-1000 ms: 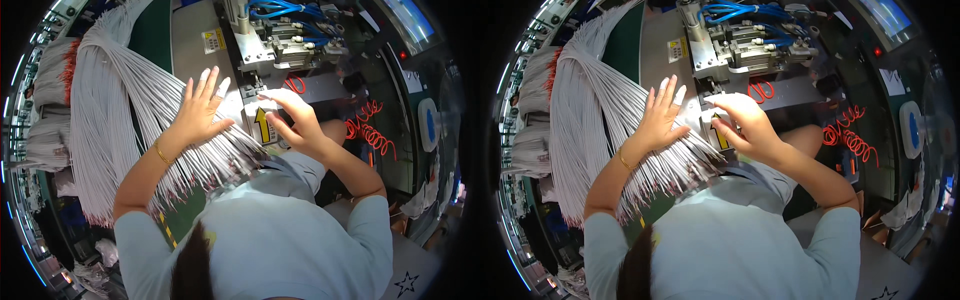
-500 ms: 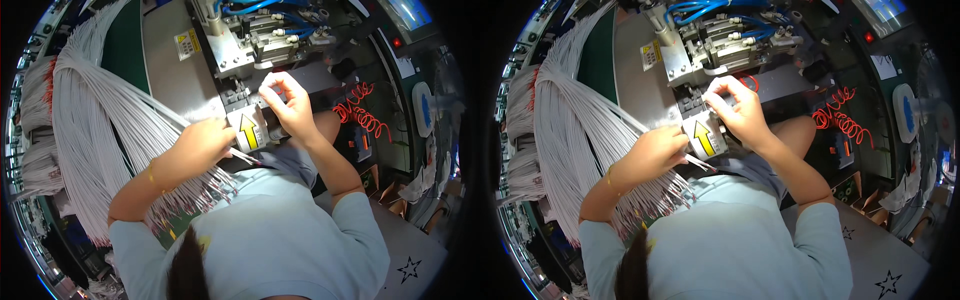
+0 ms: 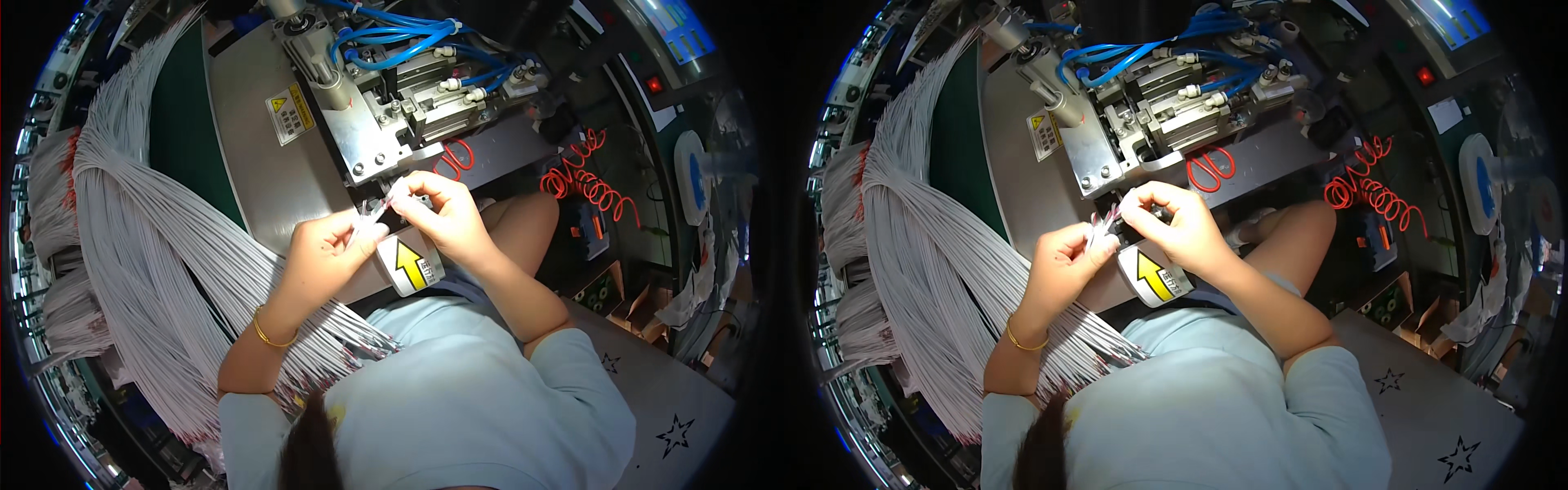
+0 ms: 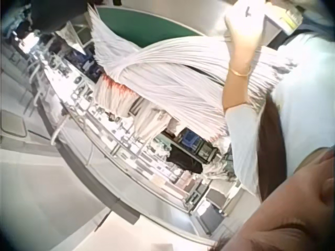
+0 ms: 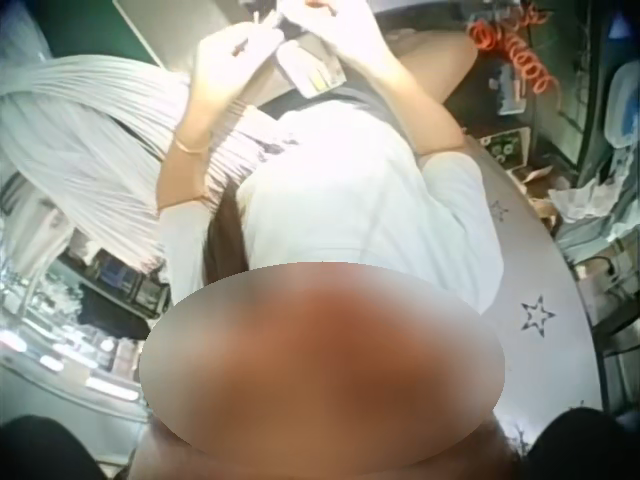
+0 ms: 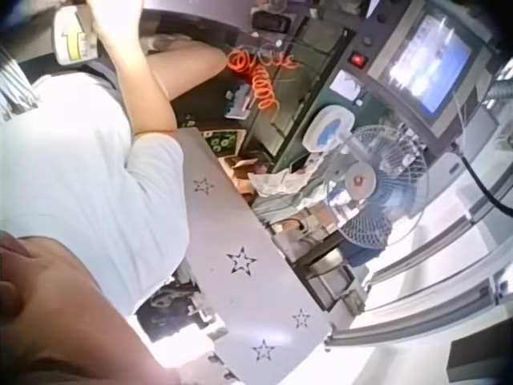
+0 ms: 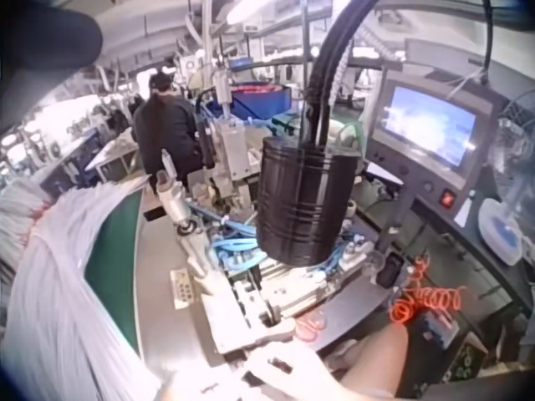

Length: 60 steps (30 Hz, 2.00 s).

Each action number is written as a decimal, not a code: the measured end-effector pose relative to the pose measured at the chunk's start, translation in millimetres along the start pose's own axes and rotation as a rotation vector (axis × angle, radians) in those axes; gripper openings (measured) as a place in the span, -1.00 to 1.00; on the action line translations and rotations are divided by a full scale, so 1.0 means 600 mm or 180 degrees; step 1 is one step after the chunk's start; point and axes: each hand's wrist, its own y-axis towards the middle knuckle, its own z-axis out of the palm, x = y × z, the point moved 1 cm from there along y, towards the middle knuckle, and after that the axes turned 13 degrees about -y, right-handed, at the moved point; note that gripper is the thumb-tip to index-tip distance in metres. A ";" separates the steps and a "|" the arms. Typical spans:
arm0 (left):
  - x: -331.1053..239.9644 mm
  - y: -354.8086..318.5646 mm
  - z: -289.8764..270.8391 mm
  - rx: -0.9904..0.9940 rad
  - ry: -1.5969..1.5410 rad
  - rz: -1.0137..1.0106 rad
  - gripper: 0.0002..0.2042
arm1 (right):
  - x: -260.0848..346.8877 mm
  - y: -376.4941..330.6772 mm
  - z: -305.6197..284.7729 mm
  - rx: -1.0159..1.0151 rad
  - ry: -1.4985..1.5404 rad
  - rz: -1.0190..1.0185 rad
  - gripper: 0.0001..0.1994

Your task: The person places a bundle of wires on the work table, separates and aligns the ends of individual wires by hand to feed them into a machine, and removes tape wraps from their fingers.

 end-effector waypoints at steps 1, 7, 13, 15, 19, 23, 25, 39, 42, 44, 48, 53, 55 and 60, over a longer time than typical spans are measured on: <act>-0.002 0.003 0.000 0.0002 -0.0001 -0.0001 -0.86 | 0.000 0.001 0.001 -0.0002 0.0000 0.0002 -0.91; -0.019 0.010 0.005 0.0020 -0.0589 -0.0287 -0.86 | 0.008 0.004 0.003 0.0033 -0.0569 -0.0529 -0.91; -0.001 0.012 -0.009 0.0200 -0.0320 -0.0116 -0.87 | 0.018 0.006 -0.011 0.0256 -0.0611 -0.0452 -0.92; -0.001 0.013 -0.004 0.0076 -0.0481 -0.0026 -0.89 | 0.022 0.009 -0.014 0.0287 -0.1111 -0.0963 -0.93; -0.019 0.004 0.007 -0.0172 0.0066 0.0399 -0.86 | 0.024 0.001 -0.008 0.0146 -0.1464 -0.1314 -0.94; -0.033 0.005 0.018 -0.0418 0.0663 0.0854 -0.80 | 0.030 0.001 -0.004 0.0072 -0.1231 -0.1187 -0.94; -0.031 0.006 0.019 -0.0495 0.0798 0.0983 -0.77 | 0.031 0.000 -0.005 0.0078 -0.1089 -0.1095 -0.94; -0.011 0.015 0.001 0.0187 -0.0979 -0.0136 -0.92 | 0.020 0.002 -0.003 0.0415 -0.0207 -0.0463 -0.92; -0.013 0.015 0.002 0.0257 -0.1071 -0.0188 -0.93 | 0.021 0.000 -0.004 0.0456 -0.0146 -0.0360 -0.93; -0.014 0.015 0.002 0.0242 -0.1036 -0.0273 -0.93 | 0.027 0.000 -0.006 0.0381 -0.0530 -0.0473 -0.94; -0.016 0.011 0.001 0.0210 0.0701 0.0205 -0.94 | 0.055 -0.001 -0.001 0.0025 -0.2814 -0.1808 -0.94; -0.015 0.011 0.000 -0.0052 -0.0537 -0.0139 -0.94 | 0.035 0.003 -0.005 -0.0129 -0.2881 -0.1813 -0.92; -0.017 0.010 0.003 -0.0043 -0.0503 -0.0052 -0.94 | 0.018 0.003 -0.010 -0.0186 -0.2301 -0.1577 -0.92; -0.007 0.012 0.018 -0.0129 -0.0747 0.0074 -0.92 | 0.025 0.005 -0.002 0.0048 -0.1790 -0.1278 -0.90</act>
